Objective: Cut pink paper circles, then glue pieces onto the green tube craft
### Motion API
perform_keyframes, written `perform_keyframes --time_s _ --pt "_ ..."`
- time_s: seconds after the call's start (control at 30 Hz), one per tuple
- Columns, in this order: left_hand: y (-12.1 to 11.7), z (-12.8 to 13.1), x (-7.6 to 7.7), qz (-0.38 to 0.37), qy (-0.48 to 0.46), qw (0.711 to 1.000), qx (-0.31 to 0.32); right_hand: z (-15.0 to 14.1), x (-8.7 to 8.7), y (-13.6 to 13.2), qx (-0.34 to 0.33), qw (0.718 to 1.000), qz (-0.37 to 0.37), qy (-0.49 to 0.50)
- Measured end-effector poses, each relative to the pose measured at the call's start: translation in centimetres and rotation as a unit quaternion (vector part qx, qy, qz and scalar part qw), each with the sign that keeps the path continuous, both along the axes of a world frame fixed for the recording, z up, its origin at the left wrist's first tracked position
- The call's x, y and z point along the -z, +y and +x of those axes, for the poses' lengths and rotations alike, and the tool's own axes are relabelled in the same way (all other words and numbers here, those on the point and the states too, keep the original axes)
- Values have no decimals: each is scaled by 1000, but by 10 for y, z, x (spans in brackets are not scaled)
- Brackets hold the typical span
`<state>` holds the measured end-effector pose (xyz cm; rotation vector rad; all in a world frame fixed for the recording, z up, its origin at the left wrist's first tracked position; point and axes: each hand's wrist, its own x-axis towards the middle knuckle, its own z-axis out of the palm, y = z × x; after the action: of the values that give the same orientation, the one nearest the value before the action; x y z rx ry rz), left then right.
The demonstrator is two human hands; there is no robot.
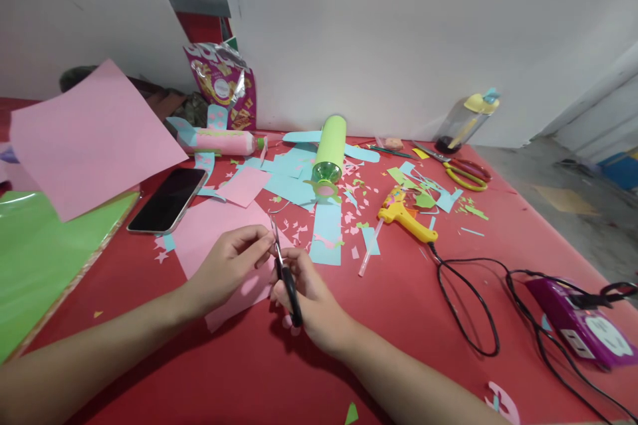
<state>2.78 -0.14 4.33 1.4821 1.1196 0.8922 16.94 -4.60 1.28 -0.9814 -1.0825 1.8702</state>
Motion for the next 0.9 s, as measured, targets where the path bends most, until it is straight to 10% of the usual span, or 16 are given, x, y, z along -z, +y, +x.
perform_keyframes --time_s 0.9 --pt "-6 3 1 -29 -14 999 -24 -5 -3 -2 2 999 36 -6"
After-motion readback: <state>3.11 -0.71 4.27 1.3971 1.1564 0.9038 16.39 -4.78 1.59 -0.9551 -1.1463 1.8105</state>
